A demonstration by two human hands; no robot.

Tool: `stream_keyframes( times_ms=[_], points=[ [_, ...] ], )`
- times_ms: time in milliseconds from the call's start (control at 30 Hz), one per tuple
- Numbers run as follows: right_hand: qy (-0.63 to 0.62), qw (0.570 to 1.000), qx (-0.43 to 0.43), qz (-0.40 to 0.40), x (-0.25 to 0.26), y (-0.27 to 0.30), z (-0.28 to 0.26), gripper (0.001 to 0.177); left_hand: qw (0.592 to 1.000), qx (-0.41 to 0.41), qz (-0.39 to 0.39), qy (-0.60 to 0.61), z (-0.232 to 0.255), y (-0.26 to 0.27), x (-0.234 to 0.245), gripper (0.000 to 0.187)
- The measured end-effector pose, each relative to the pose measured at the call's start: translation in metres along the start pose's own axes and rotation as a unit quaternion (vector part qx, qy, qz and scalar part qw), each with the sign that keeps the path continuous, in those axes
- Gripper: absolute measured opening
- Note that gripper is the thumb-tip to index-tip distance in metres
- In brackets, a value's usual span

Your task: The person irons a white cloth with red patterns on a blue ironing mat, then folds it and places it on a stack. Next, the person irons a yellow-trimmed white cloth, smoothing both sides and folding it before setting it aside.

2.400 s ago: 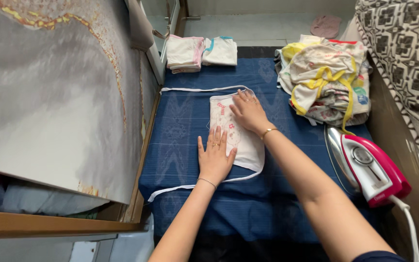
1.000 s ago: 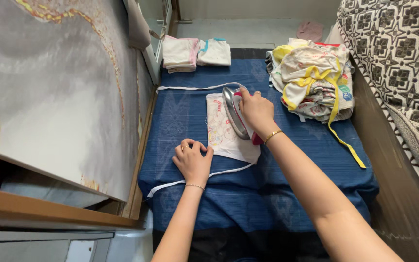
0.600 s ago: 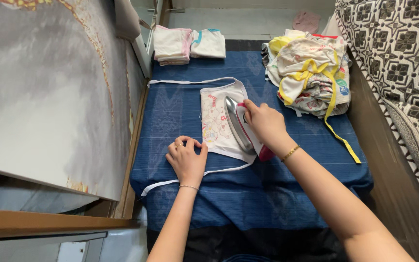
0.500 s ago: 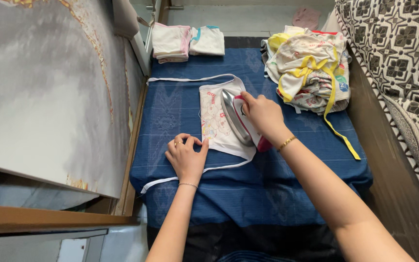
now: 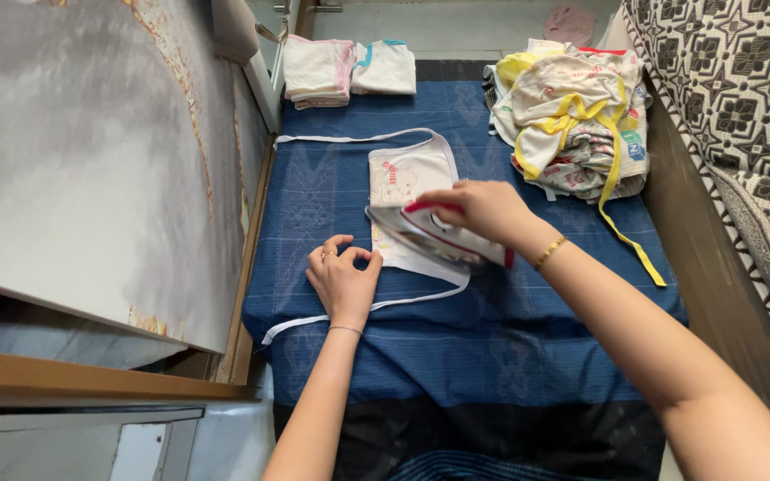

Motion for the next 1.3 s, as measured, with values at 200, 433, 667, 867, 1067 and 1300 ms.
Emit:
stream_keyframes(
  times_ms=[200,433,667,867,1067,1300],
  points=[
    [-0.025,0.998,-0.033,0.039,0.004,-0.025,0.002,0.032,1.0,-0.013,0.014,-0.01,0.002,0.001,0.003,0.021],
    [-0.043,0.999,-0.005,-0.02,-0.005,0.002,-0.003,0.036,1.0,0.004,0.012,-0.004,0.002,0.001,0.004,0.02],
    [0.003,0.987,-0.134,0.094,0.0,-0.022,0.016,0.032,1.0,-0.003,0.006,-0.007,0.005,0.001,0.005,0.019],
    [-0.039,0.995,-0.079,0.046,-0.003,-0.024,0.011,0.034,1.0,-0.004,0.011,-0.002,0.006,0.002,0.006,0.019],
    [0.005,0.991,-0.107,0.081,-0.004,-0.033,0.014,0.032,1.0,-0.006,0.011,-0.003,0.005,0.002,0.005,0.019],
    [-0.03,0.984,-0.157,0.085,-0.011,-0.042,0.025,0.034,0.999,0.009,-0.014,-0.04,0.004,0.0,0.0,0.017]
  ],
)
Point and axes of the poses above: each hand's wrist, its own y-axis away from the middle knuckle, its own x-axis out of the back of the hand, z = x × y, the point moved 6 cm from there along -y, towards the middle knuckle, and after that the axes turned 4 degrees about -z, right-handed, at the moved point
